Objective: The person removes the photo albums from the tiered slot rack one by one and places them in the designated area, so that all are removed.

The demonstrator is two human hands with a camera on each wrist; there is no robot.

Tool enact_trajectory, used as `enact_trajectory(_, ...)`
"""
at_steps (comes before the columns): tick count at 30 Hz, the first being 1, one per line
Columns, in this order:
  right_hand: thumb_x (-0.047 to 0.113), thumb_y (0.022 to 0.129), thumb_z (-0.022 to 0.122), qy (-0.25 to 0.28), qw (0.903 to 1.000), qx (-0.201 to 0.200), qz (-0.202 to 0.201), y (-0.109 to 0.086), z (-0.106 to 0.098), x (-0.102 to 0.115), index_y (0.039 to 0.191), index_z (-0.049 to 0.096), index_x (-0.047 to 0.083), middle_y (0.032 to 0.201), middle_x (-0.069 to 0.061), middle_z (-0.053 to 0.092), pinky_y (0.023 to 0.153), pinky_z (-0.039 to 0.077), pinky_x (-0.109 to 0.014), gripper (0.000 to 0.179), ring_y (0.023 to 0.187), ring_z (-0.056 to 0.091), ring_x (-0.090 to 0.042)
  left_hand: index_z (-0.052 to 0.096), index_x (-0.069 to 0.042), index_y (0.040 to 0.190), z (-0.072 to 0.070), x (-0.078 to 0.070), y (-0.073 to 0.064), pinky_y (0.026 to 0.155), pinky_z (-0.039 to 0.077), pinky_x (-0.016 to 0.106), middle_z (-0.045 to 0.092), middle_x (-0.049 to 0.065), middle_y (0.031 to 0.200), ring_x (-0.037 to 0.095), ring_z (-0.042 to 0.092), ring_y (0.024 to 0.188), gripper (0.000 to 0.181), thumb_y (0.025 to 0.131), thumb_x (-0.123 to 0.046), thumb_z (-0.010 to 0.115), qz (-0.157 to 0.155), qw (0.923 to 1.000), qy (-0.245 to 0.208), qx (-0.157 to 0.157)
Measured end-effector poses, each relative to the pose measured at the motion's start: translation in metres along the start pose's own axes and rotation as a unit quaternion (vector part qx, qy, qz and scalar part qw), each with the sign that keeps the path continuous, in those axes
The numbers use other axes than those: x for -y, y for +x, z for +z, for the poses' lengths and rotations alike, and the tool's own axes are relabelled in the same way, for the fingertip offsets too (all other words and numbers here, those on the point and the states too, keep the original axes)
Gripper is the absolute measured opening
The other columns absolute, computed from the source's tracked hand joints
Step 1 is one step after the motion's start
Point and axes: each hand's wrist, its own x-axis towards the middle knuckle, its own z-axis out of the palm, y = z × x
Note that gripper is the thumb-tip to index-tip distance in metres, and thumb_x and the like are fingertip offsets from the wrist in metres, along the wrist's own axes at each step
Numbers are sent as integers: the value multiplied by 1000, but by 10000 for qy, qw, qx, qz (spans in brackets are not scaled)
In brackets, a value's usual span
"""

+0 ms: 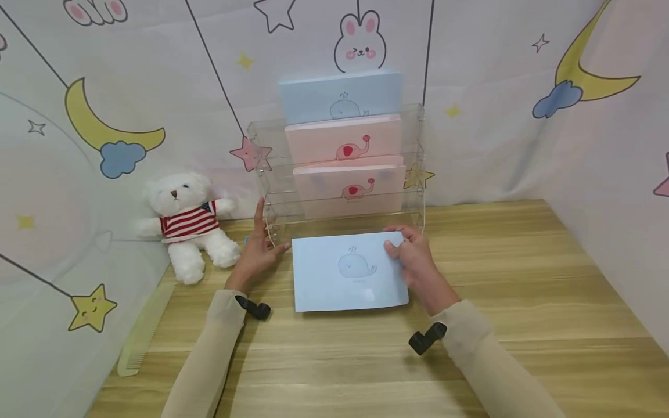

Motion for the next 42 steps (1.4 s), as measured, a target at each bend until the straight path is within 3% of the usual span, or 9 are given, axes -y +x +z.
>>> enact_trajectory(11, -4, 103, 63, -94, 9994, -70, 322, 2, 8, -13, 104, 73, 21, 96, 12, 69, 80, 56, -23, 27, 88, 66, -8, -13, -64, 163, 1, 1, 1, 110, 55, 65, 28, 30, 173, 54, 49, 149, 128, 95, -13, 83, -72, 10000, 0, -50)
enact_trajectory(16, -7, 101, 64, -94, 9995, -78, 293, 7, 13, -18, 107, 73, 18, 92, 11, 69, 79, 55, -25, 27, 86, 65, -9, -13, -65, 163, 0, 0, 0, 110, 54, 65, 28, 31, 173, 54, 48, 149, 128, 96, -14, 83, -78, 10000, -40, -46)
enact_trajectory(24, -3, 102, 66, -664, 9969, -321, 286, 18, 18, -25, 127, 69, 9, 97, 7, 71, 78, 54, -24, 28, 87, 66, -11, -13, -64, 163, 1, 1, 1, 111, 54, 65, 28, 32, 172, 55, 48, 149, 128, 96, -13, 83, -72, 10000, 4, -64)
enact_trajectory(32, -3, 102, 66, -1427, 9882, -551, 107, 27, 21, -41, 134, 69, 8, 117, -13, 69, 77, 54, -22, 34, 92, 66, -17, -14, -61, 164, 1, 0, 1, 108, 56, 65, 29, 34, 171, 54, 50, 147, 127, 97, -10, 81, -25, 9998, 179, -40)
enact_trajectory(37, 1, 103, 68, -2143, 9756, -453, -174, 27, 20, -46, 137, 68, 7, 135, -24, 67, 92, 56, -31, 35, 105, 68, -25, -14, -62, 164, 1, 0, 0, 108, 55, 66, 29, 35, 170, 54, 50, 147, 126, 98, -12, 80, -49, 9996, 261, -11)
enact_trajectory(39, 2, 103, 69, -2372, 9701, -408, -324, 27, 19, -47, 137, 68, 6, 146, -24, 62, 107, 55, -42, 35, 120, 65, -31, -14, -61, 164, 0, 0, 0, 109, 55, 66, 29, 35, 171, 54, 50, 147, 126, 97, -12, 80, -33, 9997, 251, -7)
enact_trajectory(42, 5, 103, 70, -2789, 9583, -355, -508, 28, 16, -48, 137, 68, 6, 159, -21, 55, 126, 42, -55, 35, 145, 53, -38, -14, -60, 165, 0, 1, 0, 109, 55, 66, 28, 35, 171, 54, 49, 148, 125, 98, -11, 80, 14, 9997, 232, -6)
